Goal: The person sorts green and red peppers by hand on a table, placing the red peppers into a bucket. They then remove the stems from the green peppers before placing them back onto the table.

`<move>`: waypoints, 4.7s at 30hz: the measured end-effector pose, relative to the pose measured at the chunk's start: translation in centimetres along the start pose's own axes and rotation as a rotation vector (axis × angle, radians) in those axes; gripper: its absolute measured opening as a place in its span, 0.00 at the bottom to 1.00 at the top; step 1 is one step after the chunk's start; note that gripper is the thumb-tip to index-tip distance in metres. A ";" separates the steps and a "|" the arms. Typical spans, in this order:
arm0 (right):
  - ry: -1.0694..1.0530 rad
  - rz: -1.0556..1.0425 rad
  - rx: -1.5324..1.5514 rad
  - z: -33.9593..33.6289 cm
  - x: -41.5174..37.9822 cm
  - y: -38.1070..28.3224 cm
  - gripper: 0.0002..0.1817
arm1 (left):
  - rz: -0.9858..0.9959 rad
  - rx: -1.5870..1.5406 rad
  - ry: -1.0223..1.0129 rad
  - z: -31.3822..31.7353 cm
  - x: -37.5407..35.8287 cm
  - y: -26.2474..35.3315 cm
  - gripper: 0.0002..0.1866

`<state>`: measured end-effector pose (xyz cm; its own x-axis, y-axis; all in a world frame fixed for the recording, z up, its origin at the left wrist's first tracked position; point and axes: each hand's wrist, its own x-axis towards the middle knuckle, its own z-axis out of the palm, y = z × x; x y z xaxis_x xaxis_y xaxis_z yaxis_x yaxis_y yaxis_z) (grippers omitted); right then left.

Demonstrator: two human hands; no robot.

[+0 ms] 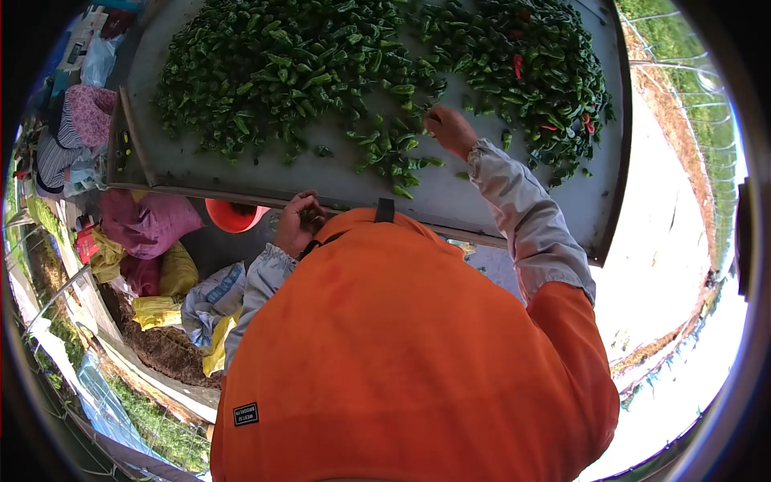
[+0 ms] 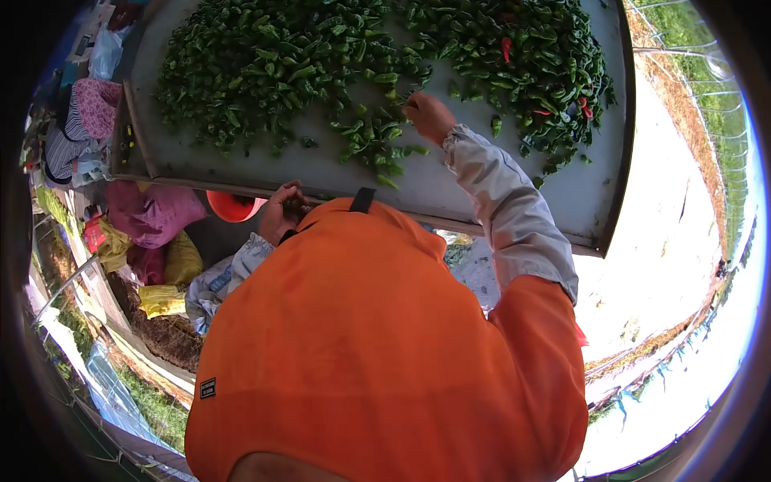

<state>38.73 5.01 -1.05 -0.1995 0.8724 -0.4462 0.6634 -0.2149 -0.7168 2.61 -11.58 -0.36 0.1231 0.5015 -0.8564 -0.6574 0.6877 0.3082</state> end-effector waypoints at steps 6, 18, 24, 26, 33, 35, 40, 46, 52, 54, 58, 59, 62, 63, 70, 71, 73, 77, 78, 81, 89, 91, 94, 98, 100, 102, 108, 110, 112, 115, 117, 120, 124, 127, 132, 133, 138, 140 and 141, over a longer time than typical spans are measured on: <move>-0.402 0.329 0.166 -1.5 -13.0 6.8 0.06 | -0.019 0.127 -0.049 1.3 1.8 0.9 0.08; -0.397 0.088 -0.440 5.3 -10.7 0.6 0.13 | -0.040 0.242 -0.139 1.5 3.8 1.1 0.11; -0.477 -0.017 -0.435 8.5 -7.7 -2.1 0.13 | 0.009 0.193 -0.053 2.4 2.0 1.9 0.10; -0.328 -0.026 -0.408 8.1 -6.9 -2.4 0.13 | 0.012 0.136 -0.045 1.7 1.9 1.9 0.10; 0.128 -0.213 -0.555 5.7 -3.8 -2.1 0.08 | 0.011 0.098 -0.039 1.0 1.9 1.4 0.09; 0.122 -0.232 -0.610 6.0 -3.5 -2.1 0.06 | 0.024 0.114 -0.040 1.5 1.8 1.4 0.09; 0.130 -0.198 -0.604 6.4 -2.4 -2.7 0.05 | 0.031 0.125 -0.040 1.2 2.0 1.5 0.09; 0.168 0.024 -0.155 4.8 -1.5 -1.4 0.07 | 0.014 0.119 -0.047 1.4 1.8 1.5 0.10; 0.007 0.190 0.953 3.7 -2.9 -3.2 0.05 | 0.020 0.222 -0.126 3.4 1.3 1.8 0.12; -0.072 0.204 1.176 3.9 -3.3 -4.2 0.04 | 0.028 0.296 -0.176 4.6 1.2 2.2 0.14; -0.267 0.251 1.536 5.7 -4.0 -5.5 0.03 | 0.114 0.482 -0.278 8.0 0.0 2.8 0.19; -0.294 0.272 1.533 6.2 -4.4 -5.9 0.03 | 0.146 0.535 -0.302 8.9 -0.5 3.0 0.20; -0.419 0.299 1.658 8.2 -5.0 -6.1 0.04 | 0.061 0.575 -0.460 9.8 -0.4 3.6 0.22; -0.424 0.315 1.647 8.8 -5.0 -6.0 0.04 | 0.061 0.566 -0.455 9.9 -0.3 3.5 0.20; -0.331 0.253 1.401 8.7 -5.2 -8.1 0.09 | 0.053 0.539 -0.293 9.7 0.5 3.7 0.09; -0.306 0.216 1.254 8.6 -5.2 -8.5 0.11 | 0.063 0.525 -0.290 9.7 0.7 4.0 0.08; -0.311 0.155 1.000 8.4 -4.9 -8.7 0.13 | 0.060 0.529 -0.324 9.8 0.4 4.4 0.07; -0.420 0.134 0.783 8.2 -4.6 -8.5 0.16 | 0.033 0.457 -0.341 10.0 0.3 4.3 0.09; -0.448 0.146 0.781 8.3 -4.7 -8.5 0.17 | 0.048 0.476 -0.345 9.8 0.5 4.0 0.10; -0.439 0.176 0.744 9.0 -5.4 -8.6 0.19 | 0.088 0.562 -0.351 9.4 0.9 3.2 0.10; -0.421 0.183 0.519 9.8 -7.0 -8.7 0.19 | 0.219 0.797 -0.374 9.0 0.2 2.7 0.13; -0.428 0.237 0.634 9.7 -6.8 -8.3 0.19 | 0.204 0.730 -0.327 9.4 -0.3 3.1 0.13; -0.351 0.289 0.927 10.4 -6.9 -7.4 0.19 | 0.210 0.675 -0.323 9.2 -0.6 3.0 0.13; -0.289 0.042 0.776 10.0 -7.6 -8.6 0.21 | 0.170 0.656 -0.301 9.2 -0.7 2.9 0.12; -0.282 -0.092 0.616 10.1 -7.9 -8.6 0.22 | 0.216 0.702 -0.281 9.1 -0.9 2.6 0.12; -0.245 -0.164 0.448 11.0 -7.7 -7.8 0.21 | 0.254 0.730 -0.270 8.9 -0.8 2.2 0.13; -0.210 -0.190 0.393 11.6 -7.7 -7.3 0.13 | 0.284 0.721 -0.244 8.9 -1.2 2.4 0.13; -0.188 -0.153 0.368 11.1 -8.2 -8.3 0.12 | 0.280 0.659 -0.215 8.9 -1.1 2.3 0.13; -0.195 -0.094 0.356 10.8 -8.3 -8.7 0.12 | 0.286 0.621 -0.195 9.0 -1.2 2.4 0.13; -0.226 0.000 0.326 10.6 -8.4 -8.8 0.11 | 0.340 0.609 -0.193 9.0 -1.3 2.2 0.13; -0.210 0.016 0.265 10.7 -8.1 -8.5 0.11 | 0.467 0.721 -0.190 9.0 -1.0 1.7 0.13; -0.022 -0.266 -0.194 11.4 -7.2 -7.0 0.08 | 0.768 0.982 -0.186 9.5 -0.7 0.9 0.12; 0.031 -0.408 -0.346 10.1 -7.5 -6.5 0.07 | 0.942 1.084 -0.218 10.8 -1.7 0.9 0.12; 0.125 -0.514 -0.300 10.3 -7.3 -4.7 0.08 | 0.923 1.005 -0.262 10.9 -1.2 0.7 0.11; 0.126 0.096 0.114 8.2 -8.2 -1.9 0.13 | 1.079 0.898 -0.287 12.6 -3.4 2.5 0.08; 0.090 0.260 0.273 7.0 -8.7 -0.9 0.14 | 1.124 0.886 -0.276 13.1 -3.8 3.1 0.08; -0.359 0.316 -0.001 2.4 -13.5 6.0 0.12 | 1.051 0.764 -0.183 14.4 -1.2 5.7 0.18; -0.600 0.247 -0.260 2.1 -17.2 6.9 0.12 | 0.776 0.680 -0.076 13.1 0.6 7.0 0.19; -0.609 0.243 -0.312 2.0 -18.2 5.7 0.12 | 0.761 0.674 -0.045 12.2 1.1 7.1 0.21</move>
<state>44.71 -12.97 1.99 -0.3259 0.3974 -0.8578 0.8967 -0.1574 -0.4136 7.18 0.28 5.90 -0.1160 0.9392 -0.3231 -0.0183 0.3232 0.9461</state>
